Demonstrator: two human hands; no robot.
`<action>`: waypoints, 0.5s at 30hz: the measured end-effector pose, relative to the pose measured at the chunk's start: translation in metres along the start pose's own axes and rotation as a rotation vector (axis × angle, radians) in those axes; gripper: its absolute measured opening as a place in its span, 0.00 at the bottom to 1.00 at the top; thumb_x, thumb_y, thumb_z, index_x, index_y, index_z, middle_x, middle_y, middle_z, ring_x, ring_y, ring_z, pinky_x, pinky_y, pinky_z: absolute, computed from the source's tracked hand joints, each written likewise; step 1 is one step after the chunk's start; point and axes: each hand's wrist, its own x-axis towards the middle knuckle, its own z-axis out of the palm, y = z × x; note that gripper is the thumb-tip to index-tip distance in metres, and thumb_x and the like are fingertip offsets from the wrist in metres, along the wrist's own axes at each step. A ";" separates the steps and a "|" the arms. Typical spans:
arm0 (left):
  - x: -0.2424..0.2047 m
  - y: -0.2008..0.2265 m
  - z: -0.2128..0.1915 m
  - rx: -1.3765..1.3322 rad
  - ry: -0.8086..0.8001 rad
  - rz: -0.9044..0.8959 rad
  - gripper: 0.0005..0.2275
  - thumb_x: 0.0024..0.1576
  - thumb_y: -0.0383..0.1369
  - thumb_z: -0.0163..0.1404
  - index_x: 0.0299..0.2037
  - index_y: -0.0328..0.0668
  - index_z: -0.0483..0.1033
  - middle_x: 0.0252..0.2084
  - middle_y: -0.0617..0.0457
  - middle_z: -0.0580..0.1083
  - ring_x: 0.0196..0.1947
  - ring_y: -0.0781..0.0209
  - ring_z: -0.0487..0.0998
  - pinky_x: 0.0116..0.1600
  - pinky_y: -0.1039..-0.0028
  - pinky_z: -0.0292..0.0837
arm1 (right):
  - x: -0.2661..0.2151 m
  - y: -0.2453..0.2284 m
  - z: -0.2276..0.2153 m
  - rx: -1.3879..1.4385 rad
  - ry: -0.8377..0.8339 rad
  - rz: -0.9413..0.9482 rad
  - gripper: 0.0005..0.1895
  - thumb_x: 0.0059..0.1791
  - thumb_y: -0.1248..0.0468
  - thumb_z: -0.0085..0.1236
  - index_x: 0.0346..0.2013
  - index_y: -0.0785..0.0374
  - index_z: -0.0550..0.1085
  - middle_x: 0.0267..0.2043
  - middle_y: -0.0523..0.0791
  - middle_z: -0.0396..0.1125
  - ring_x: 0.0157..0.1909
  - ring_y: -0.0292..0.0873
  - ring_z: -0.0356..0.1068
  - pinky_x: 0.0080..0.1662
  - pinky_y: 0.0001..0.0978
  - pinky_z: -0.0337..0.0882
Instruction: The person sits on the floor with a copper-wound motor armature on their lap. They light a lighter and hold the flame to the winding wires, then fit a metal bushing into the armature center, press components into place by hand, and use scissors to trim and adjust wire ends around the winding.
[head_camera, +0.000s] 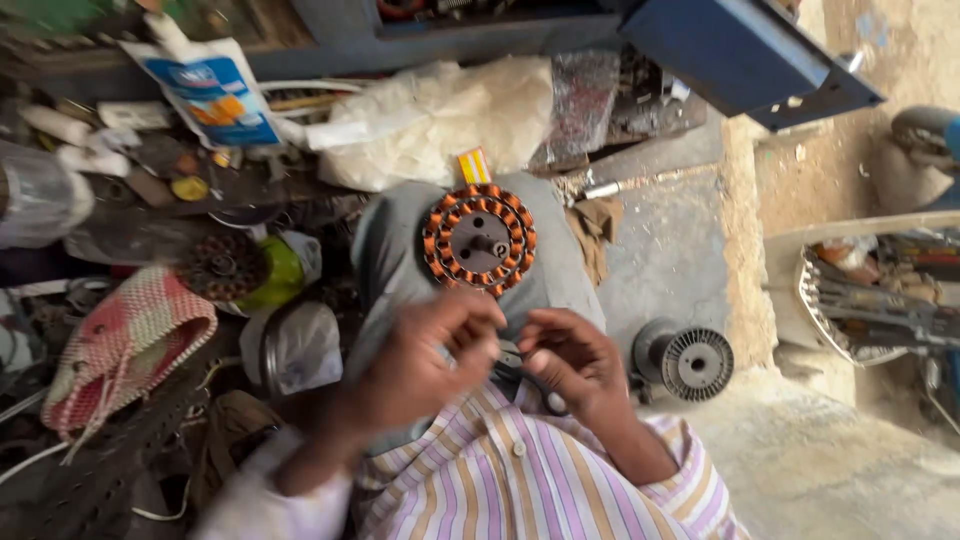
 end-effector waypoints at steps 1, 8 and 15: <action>-0.015 -0.028 0.028 0.014 0.032 -0.126 0.09 0.59 0.22 0.55 0.47 0.36 0.71 0.35 0.55 0.76 0.33 0.72 0.77 0.38 0.79 0.77 | -0.001 -0.008 0.009 0.065 -0.085 0.062 0.19 0.48 0.72 0.63 0.54 0.68 0.74 0.48 0.45 0.71 0.50 0.38 0.72 0.53 0.30 0.73; -0.046 -0.066 0.050 -0.331 0.209 -0.271 0.09 0.59 0.22 0.53 0.46 0.37 0.67 0.35 0.54 0.74 0.31 0.73 0.76 0.34 0.79 0.76 | 0.000 0.011 -0.001 -0.199 -0.211 -0.094 0.07 0.48 0.73 0.67 0.40 0.69 0.81 0.44 0.46 0.73 0.45 0.38 0.72 0.48 0.30 0.73; 0.041 0.035 -0.044 0.532 0.306 0.000 0.04 0.63 0.25 0.54 0.39 0.37 0.71 0.28 0.50 0.73 0.26 0.62 0.75 0.33 0.71 0.72 | 0.050 -0.012 0.002 -0.753 -0.048 -0.330 0.11 0.48 0.71 0.63 0.45 0.61 0.80 0.34 0.44 0.74 0.32 0.38 0.74 0.35 0.31 0.73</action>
